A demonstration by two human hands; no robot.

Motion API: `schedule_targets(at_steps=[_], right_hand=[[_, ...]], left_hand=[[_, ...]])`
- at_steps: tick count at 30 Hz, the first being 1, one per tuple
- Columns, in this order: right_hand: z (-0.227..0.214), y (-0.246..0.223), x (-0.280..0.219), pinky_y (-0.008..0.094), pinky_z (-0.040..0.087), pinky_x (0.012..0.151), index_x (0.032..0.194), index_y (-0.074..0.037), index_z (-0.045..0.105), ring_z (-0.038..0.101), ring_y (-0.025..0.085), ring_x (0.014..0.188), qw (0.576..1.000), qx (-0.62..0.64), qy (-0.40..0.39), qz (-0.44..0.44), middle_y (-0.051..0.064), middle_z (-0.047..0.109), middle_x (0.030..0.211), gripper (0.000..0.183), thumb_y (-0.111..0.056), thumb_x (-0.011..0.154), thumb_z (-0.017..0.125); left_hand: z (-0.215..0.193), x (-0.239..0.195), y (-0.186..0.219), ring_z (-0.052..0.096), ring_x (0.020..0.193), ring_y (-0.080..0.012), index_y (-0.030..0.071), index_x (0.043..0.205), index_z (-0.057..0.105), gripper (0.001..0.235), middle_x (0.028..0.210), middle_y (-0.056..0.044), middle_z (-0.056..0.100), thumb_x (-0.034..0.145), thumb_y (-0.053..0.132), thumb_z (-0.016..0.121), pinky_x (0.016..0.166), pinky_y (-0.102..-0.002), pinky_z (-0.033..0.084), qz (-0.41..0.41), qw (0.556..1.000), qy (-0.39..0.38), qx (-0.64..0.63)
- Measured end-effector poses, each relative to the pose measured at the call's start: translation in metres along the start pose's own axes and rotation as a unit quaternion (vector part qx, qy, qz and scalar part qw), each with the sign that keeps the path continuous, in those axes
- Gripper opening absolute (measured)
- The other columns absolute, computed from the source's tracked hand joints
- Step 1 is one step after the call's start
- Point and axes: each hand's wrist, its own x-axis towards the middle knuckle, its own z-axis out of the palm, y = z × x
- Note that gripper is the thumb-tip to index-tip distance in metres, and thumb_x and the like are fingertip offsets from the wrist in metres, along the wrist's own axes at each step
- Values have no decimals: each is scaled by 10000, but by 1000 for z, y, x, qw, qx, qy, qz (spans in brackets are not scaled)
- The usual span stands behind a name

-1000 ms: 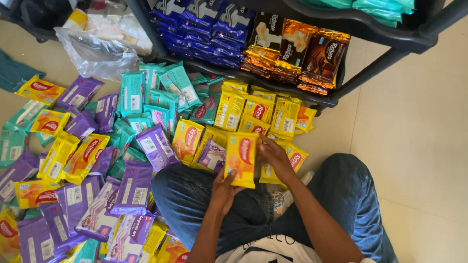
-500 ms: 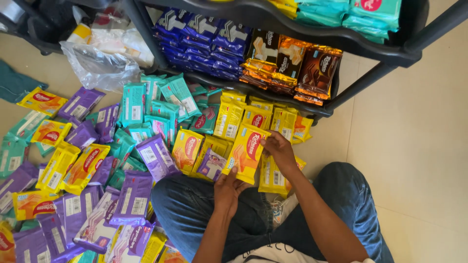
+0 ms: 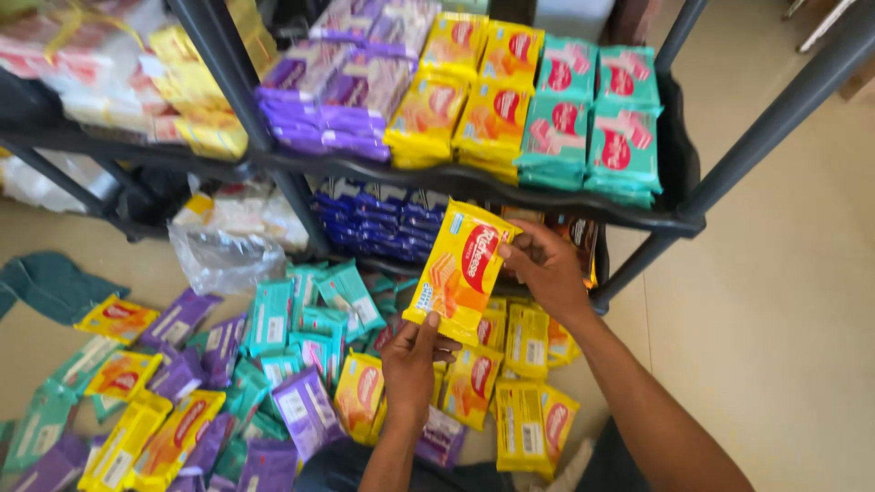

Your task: Sorting and shelving various snack and biscuit packets from a pile on the floor onto black plastic storage shelves.

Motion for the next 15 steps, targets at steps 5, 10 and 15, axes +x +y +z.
schedule_targets(at_steps=[5, 10, 15], right_hand=[[2, -70, 77, 205, 496, 664, 1341, -26, 608, 602, 24, 792, 991, -19, -39, -128, -24, 656, 918, 403, -172, 980, 712], [7, -85, 175, 250, 492, 639, 1317, -7, 626, 567, 68, 751, 965, -183, -2, -188, 17, 654, 881, 421, -175, 947, 734], [11, -65, 255, 343, 511, 686, 1182, -3, 709, 626, 161, 760, 952, -285, -12, -109, 126, 694, 856, 377, -274, 922, 743]], left_hand=[[29, 47, 57, 737, 631, -182, -27, 859, 717, 316, 760, -132, 763, 989, 254, 656, 560, -288, 563, 116, 993, -26, -19], [55, 110, 110, 747, 646, -190, -20, 861, 691, 329, 771, -120, 751, 998, 273, 633, 542, -291, 568, 122, 990, -53, -34], [69, 178, 127, 724, 605, -216, -24, 895, 661, 324, 786, -148, 742, 1013, 273, 606, 504, -302, 567, 120, 991, -53, -30]])
